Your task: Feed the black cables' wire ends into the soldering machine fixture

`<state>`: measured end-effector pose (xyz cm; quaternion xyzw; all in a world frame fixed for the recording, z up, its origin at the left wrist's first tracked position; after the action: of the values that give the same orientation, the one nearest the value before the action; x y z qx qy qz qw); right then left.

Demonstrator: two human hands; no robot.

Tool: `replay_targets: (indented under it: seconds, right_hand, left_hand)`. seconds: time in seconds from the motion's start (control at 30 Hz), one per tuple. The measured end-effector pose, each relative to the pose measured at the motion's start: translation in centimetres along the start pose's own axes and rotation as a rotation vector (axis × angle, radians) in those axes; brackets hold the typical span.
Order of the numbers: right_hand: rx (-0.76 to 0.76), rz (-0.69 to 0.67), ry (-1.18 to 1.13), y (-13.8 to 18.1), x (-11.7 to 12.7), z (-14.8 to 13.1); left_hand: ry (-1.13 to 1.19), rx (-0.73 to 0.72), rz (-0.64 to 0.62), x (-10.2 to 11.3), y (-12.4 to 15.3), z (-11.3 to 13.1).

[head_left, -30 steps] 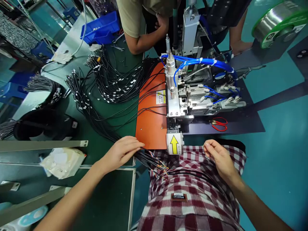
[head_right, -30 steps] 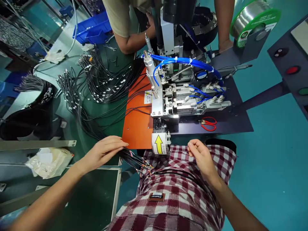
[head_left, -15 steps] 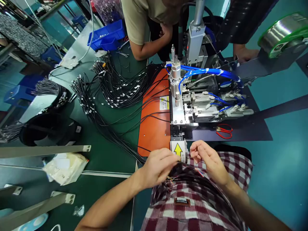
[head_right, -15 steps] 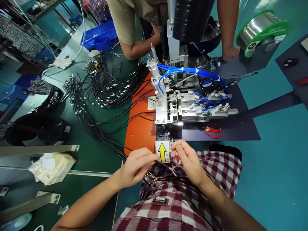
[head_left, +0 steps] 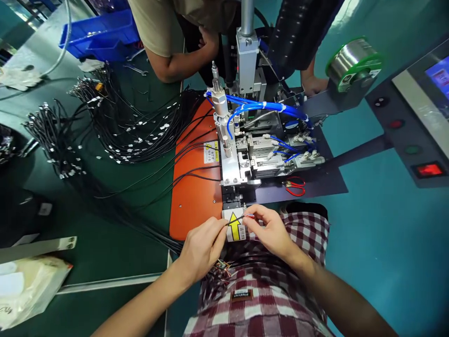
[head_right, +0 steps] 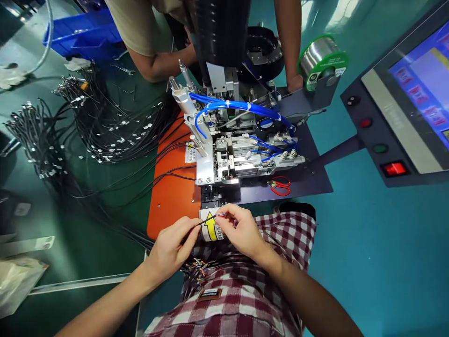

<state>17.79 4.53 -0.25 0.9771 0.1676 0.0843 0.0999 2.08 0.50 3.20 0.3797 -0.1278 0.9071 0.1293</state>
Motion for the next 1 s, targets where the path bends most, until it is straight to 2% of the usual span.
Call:
replay_targets:
  seconds: [0.17, 0.27, 0.33, 0.4, 0.5, 0.57, 0.67, 0.77, 0.83, 0.9, 1.0]
  right_hand:
    - [0.024, -0.090, -0.018, 0.4, -0.7, -1.1]
    - [0.028, -0.077, -0.061, 0.6, -0.9, -1.9]
    - [0.038, -0.095, -0.087, 0.6, -1.4, -2.3]
    - [0.042, -0.129, -0.095, 0.6, -2.0, -2.5]
    - [0.063, -0.174, -0.055, 0.7, -2.8, -2.7]
    - [0.091, -0.190, -0.015, 0.8, -3.2, -2.9]
    - [0.098, -0.178, -0.026, 0.9, -3.2, -3.4]
    - [0.042, -0.120, -0.133, 0.7, -2.5, -3.6]
    - [-0.002, -0.073, -0.195, 0.4, -1.9, -3.3]
    - [-0.037, -0.030, -0.215, 0.3, -1.3, -2.6]
    - [-0.090, -0.029, -0.200, 0.5, -0.6, -1.1]
  left_hand:
    - [0.090, 0.009, -0.095, -0.3, 0.6, -0.1]
    - [0.057, -0.049, -0.189, 1.0, 2.1, -1.1]
    - [-0.041, -0.095, -0.270, 2.0, 3.9, -2.1]
    - [-0.243, -0.095, -0.327, 2.8, 5.8, -3.4]
    - [-0.591, -0.085, -0.339, 3.0, 8.0, -5.0]
    - [-0.664, -0.110, -0.349, 2.6, 8.6, -5.3]
    - [-0.515, -0.166, -0.356, 3.4, 8.3, -5.1]
    - [-0.396, -0.174, -0.230, 6.3, 7.0, -5.3]
    - [-0.370, -0.184, -0.165, 7.5, 6.0, -5.7]
    - [-0.355, -0.191, -0.160, 7.2, 4.9, -6.2]
    - [-0.304, -0.196, -0.218, 5.3, 4.0, -6.3]
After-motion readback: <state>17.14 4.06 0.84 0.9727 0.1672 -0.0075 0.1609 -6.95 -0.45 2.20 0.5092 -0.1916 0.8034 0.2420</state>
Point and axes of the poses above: each hand's wrist, its own y-axis away from the middle knuckle, its own x-axis out of the back of the hand, z = x × y, the point moved 7 cm from there along -y, towards the middle knuckle, and after that the axes turned 4 degrees about y, right-handed, at the moved point
